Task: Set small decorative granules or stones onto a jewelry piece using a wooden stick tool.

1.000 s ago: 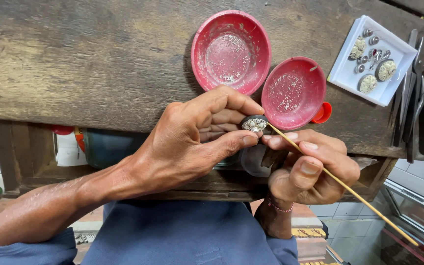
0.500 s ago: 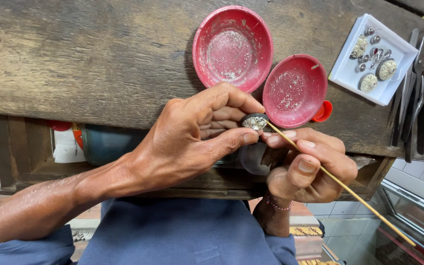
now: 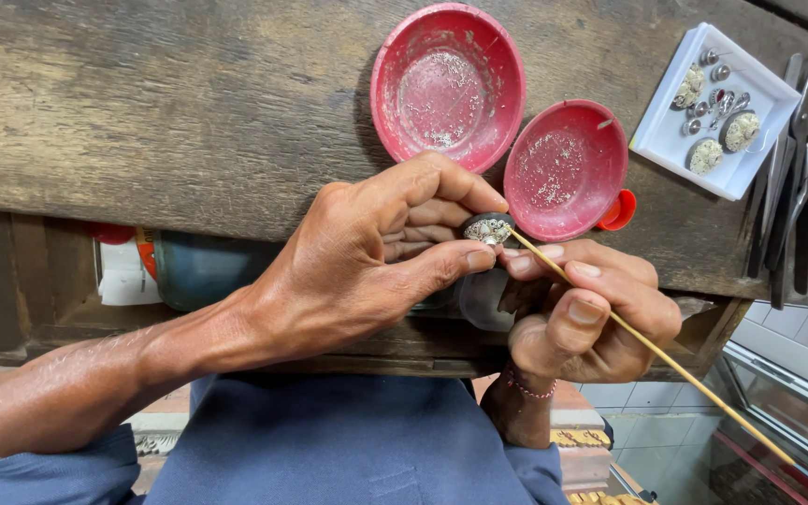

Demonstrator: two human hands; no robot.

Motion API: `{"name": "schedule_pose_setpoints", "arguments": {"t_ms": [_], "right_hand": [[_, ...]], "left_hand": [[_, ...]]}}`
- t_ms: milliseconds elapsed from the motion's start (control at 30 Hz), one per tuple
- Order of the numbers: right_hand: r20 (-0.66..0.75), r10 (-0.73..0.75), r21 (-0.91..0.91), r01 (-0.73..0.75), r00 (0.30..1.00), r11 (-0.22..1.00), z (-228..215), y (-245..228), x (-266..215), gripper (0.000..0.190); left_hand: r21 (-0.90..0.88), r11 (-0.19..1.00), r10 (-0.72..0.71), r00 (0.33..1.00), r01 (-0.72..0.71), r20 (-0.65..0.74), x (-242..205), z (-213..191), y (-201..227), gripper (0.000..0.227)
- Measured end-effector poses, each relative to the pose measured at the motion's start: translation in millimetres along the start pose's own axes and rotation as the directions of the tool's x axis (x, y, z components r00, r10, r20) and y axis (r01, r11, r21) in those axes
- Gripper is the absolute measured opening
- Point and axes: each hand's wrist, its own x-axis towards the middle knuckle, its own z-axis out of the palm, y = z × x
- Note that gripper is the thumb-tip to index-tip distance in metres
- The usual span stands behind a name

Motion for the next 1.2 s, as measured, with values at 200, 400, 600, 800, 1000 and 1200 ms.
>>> {"name": "schedule_pose_setpoints", "arguments": {"t_ms": [200,400,600,800,1000,1200], "right_hand": [[-0.008,-0.015,-0.003,0.015,1.0,1.0,-1.0,3.5,-1.2,0.022],[-0.025,-0.03,-0.016,0.03,0.999,0.999,-1.5,6.2,-2.6,0.022],[0.0,-0.023,-0.005,0.023,1.0,1.0,0.2,3.5,-0.9,0.02],[-0.017,-0.001,-0.014,0.001,1.0,1.0,2.1,0.1,-0.8,0.021],[-0.003,-0.004,-0.004,0.004,1.0,1.0,-0.9,2.9,-1.5,0.021],[0.011,-0.021,-0.001,0.021,1.0,1.0,-3.3,5.2,-0.6,0.021]], "left_hand": [[-0.012,1.0,0.007,1.0,-0.006,0.007,-0.3,-0.4,-0.4,0.027],[0.029,0.999,0.024,1.0,-0.024,-0.007,0.0,-0.2,0.0,0.026],[0.025,0.999,0.025,1.0,-0.024,-0.017,-0.6,0.1,-1.7,0.026],[0.043,0.999,0.025,0.999,-0.024,-0.022,-0.6,0.2,-1.5,0.026],[0.027,0.999,0.02,1.0,-0.019,-0.013,-0.7,0.5,-2.2,0.026],[0.021,0.999,0.024,1.0,-0.023,-0.016,-1.1,1.8,-3.9,0.027]]}}
